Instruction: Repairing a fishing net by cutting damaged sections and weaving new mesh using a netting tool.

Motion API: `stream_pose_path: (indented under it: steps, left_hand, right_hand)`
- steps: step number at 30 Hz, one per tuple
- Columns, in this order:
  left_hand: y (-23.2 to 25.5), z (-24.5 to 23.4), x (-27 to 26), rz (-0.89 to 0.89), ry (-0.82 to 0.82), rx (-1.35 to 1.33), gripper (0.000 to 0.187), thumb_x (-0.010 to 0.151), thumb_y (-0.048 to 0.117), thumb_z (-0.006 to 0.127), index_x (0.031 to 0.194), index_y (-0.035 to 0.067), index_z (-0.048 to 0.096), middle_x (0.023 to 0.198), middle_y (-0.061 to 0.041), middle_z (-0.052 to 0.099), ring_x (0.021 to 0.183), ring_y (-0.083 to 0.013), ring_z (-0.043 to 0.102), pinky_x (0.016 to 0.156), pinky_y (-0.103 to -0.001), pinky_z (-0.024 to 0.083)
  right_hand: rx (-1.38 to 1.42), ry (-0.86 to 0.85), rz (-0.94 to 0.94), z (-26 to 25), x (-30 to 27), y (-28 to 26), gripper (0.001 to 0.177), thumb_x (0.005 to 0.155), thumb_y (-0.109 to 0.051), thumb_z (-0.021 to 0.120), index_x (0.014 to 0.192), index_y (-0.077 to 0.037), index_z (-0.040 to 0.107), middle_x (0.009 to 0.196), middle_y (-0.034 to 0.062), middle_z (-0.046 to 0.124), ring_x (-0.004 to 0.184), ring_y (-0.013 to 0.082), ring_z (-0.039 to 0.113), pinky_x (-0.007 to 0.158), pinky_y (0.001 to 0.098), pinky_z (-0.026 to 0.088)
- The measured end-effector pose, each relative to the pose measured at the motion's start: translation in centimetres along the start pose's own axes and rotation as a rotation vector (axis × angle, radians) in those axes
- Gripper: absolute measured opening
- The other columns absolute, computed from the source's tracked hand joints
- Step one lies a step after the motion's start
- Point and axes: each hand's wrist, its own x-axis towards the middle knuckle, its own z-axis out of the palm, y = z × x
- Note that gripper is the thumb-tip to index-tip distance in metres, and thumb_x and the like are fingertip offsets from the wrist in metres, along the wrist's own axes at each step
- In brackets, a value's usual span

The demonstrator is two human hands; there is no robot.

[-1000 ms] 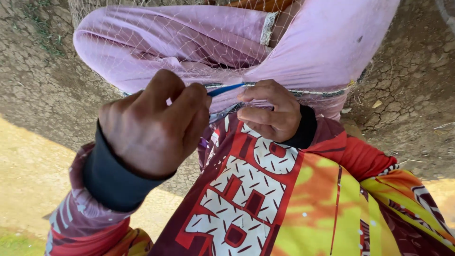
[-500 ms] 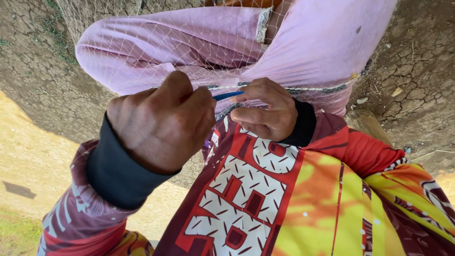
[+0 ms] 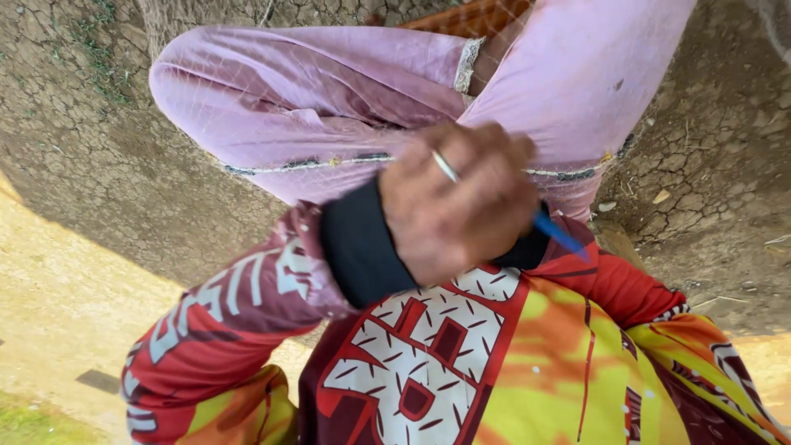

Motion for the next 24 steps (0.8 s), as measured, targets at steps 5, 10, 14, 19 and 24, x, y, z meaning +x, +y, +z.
stream_pose_path:
  steps: [5, 10, 14, 19, 24]
  left_hand:
    - [6.8, 1.9, -1.7, -0.001, 0.083, -0.556, 0.012, 0.094, 0.001, 0.072, 0.106, 0.003, 0.069, 0.086, -0.008, 0.057, 0.065, -0.0185, 0.053, 0.057, -0.035, 0.046]
    - [11.0, 5.5, -2.7, -0.461, -0.241, -1.642, 0.028, 0.112, 0.022, 0.046, 0.136, 0.007, 0.052, 0.112, -0.007, 0.066, 0.093, -0.0197, 0.066, 0.086, -0.031, 0.055]
    - [11.4, 7.4, -3.7, -0.649, -0.29, -2.092, 0.016, 0.114, 0.019, 0.05, 0.128, 0.015, 0.057, 0.095, 0.008, 0.056, 0.066, -0.003, 0.047, 0.06, -0.02, 0.039]
    - [1.8, -1.3, -3.0, -0.15, -0.222, -1.182, 0.015, 0.082, 0.002, 0.06, 0.094, 0.0, 0.068, 0.096, -0.013, 0.063, 0.079, -0.0289, 0.064, 0.072, -0.04, 0.054]
    - [-2.0, -2.8, -5.5, -0.275, -0.169, 0.092, 0.01, 0.09, 0.016, 0.069, 0.091, 0.007, 0.064, 0.086, -0.008, 0.059, 0.053, -0.0168, 0.054, 0.041, -0.032, 0.047]
  right_hand:
    - [0.385, 0.11, 0.438, 0.4, -0.9, 1.2, 0.017, 0.101, 0.001, 0.059, 0.117, -0.004, 0.059, 0.102, 0.0083, 0.059, 0.081, 0.0138, 0.053, 0.076, 0.027, 0.048]
    - [0.475, 0.36, 0.541, 0.5, -3.2, 2.1, 0.038, 0.094, -0.003, 0.073, 0.125, -0.004, 0.052, 0.119, 0.0094, 0.059, 0.106, 0.0187, 0.064, 0.1, 0.0316, 0.053]
    - [0.41, 0.48, 0.512, 0.5, -1.5, 1.6, 0.026, 0.1, -0.014, 0.069, 0.118, -0.004, 0.053, 0.109, 0.0095, 0.063, 0.097, 0.0166, 0.064, 0.095, 0.0304, 0.054]
    - [0.862, 0.486, 0.708, -1.7, -1.4, 2.5, 0.012, 0.107, -0.015, 0.06, 0.112, -0.005, 0.055, 0.094, 0.0141, 0.073, 0.085, 0.0231, 0.072, 0.08, 0.0334, 0.061]
    - [0.989, 0.489, 0.892, -3.7, -1.1, 1.0, 0.004, 0.099, -0.003, 0.054, 0.101, -0.003, 0.058, 0.095, 0.0172, 0.073, 0.083, 0.0247, 0.073, 0.08, 0.0351, 0.062]
